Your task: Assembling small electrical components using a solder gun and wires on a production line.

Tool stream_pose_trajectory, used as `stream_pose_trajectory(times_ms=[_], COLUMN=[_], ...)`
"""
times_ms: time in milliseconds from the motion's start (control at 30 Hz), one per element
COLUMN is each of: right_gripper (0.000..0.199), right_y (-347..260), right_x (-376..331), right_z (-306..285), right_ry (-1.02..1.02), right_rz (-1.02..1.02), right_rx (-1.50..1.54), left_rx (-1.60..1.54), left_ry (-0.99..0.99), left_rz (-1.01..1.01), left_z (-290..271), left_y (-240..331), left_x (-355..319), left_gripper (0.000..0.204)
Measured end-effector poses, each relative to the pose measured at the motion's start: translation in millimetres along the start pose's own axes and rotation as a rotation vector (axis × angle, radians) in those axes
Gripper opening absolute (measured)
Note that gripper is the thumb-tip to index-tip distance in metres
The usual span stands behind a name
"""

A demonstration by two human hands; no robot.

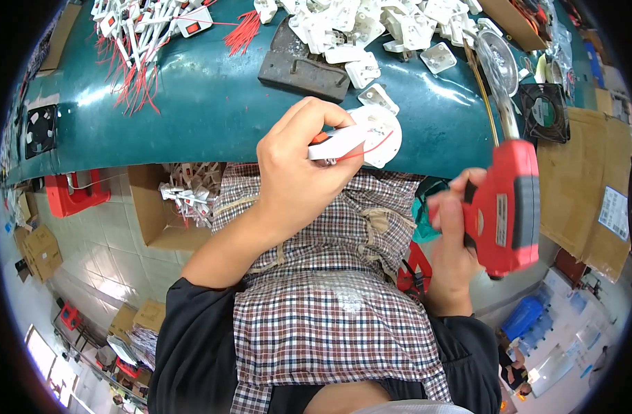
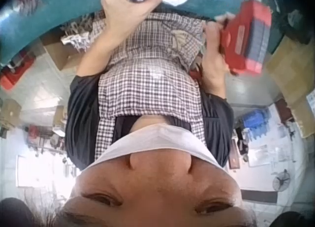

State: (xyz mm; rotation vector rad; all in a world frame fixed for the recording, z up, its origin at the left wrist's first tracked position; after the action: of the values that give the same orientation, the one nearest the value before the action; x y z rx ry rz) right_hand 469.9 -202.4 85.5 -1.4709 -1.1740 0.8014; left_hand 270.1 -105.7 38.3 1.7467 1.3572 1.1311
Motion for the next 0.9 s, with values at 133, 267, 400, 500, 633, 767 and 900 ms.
stream_pose_trajectory(times_ms=[133, 267, 400, 500, 633, 767, 900], right_gripper=[0.039, 0.032, 0.026, 0.022, 0.024, 0.023, 0.023], right_y=[-9, -12, -7, -3, 5, 6, 9], right_x=[-21, -44, -56, -56, -57, -55, -55], right_z=[-20, -36, -45, -45, -44, -39, -39], right_ry=[-0.157, -0.244, -0.322, -0.297, -0.333, -0.314, -0.323], right_rz=[-0.008, 0.220, 0.216, 0.125, 0.132, 0.101, 0.087], right_rx=[0.055, 0.061, 0.000, -0.173, -0.206, -0.198, -0.194], left_rx=[0.036, 0.027, 0.015, 0.027, 0.037, 0.039, 0.037], left_ry=[0.031, 0.046, 0.039, 0.039, 0.035, 0.036, 0.032], left_rz=[0.024, 0.016, -0.008, 0.000, 0.021, 0.030, 0.035], left_z=[6, 8, 8, 8, 8, 8, 7], left_y=[-1, -3, -2, 0, 0, 0, 1], left_x=[1, 0, 0, 0, 0, 0, 0], left_gripper=[0.026, 0.026, 0.025, 0.022, 0.019, 0.019, 0.019])
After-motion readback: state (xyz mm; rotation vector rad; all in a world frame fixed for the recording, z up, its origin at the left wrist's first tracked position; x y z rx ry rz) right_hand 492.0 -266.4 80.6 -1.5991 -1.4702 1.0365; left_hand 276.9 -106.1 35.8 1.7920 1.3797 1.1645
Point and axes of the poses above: each hand's wrist, its own x-axis towards the middle knuckle, its own z-axis out of the palm, y = z × x, the point moved 1 cm from there along x, towards the middle knuckle, and after that the axes turned 11 degrees about x, right-handed, at the moved point
